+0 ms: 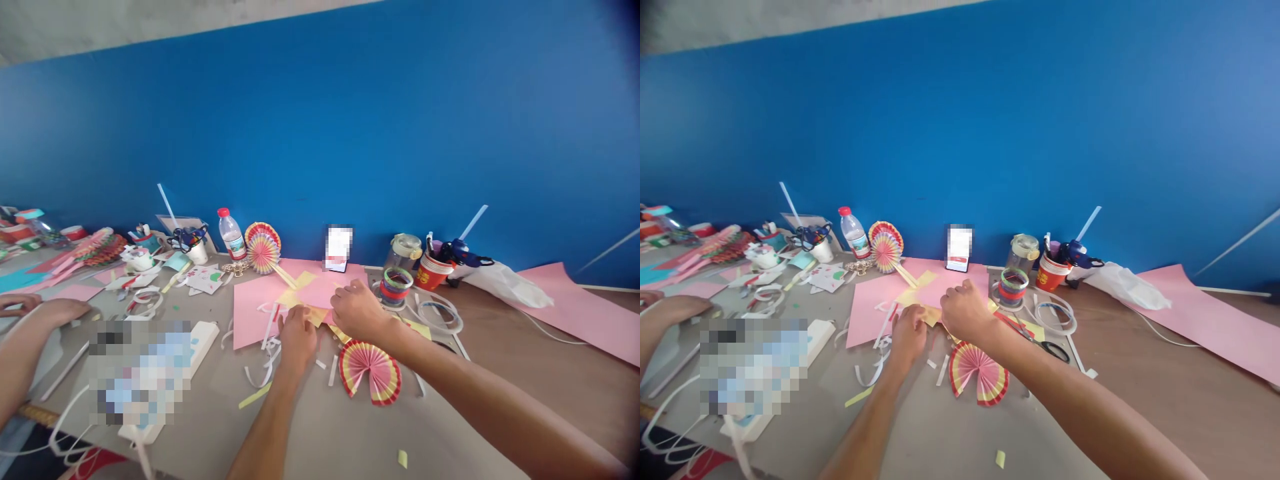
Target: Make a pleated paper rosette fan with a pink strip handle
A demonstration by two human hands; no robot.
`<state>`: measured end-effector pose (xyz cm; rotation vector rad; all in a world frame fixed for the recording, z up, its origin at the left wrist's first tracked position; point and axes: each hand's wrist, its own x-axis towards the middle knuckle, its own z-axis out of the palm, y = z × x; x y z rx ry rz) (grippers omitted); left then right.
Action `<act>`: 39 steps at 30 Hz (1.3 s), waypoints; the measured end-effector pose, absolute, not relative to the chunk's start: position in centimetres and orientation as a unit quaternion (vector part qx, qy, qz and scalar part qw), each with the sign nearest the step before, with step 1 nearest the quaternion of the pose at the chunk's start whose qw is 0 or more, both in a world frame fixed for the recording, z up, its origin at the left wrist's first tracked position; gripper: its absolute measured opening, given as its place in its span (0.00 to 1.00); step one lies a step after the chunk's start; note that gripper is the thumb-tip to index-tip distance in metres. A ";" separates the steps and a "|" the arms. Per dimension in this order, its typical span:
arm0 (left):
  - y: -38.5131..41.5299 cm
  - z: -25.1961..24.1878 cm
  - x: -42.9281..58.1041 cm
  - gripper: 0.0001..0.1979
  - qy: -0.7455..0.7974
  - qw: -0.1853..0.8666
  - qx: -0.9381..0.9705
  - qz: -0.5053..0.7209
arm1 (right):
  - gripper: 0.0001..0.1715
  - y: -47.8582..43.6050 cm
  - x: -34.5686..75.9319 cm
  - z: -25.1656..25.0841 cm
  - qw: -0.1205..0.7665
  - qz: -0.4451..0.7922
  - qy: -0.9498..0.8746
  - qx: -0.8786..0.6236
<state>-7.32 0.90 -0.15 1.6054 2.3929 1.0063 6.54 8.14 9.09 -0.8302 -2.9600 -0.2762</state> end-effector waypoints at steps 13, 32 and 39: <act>-0.2 1.7 -6.2 0.31 0.587 0.186 0.729 0.298 | 0.13 4.0 9.7 6.4 0.109 -0.064 -0.952 -0.279; -2.8 3.2 -4.6 0.03 0.530 0.378 0.652 0.389 | 0.20 1.2 20.6 3.5 0.307 0.075 -0.934 -0.169; -7.0 1.4 -4.6 0.06 0.588 0.290 0.697 0.292 | 0.11 -0.3 22.4 1.8 0.296 0.056 -0.947 -0.109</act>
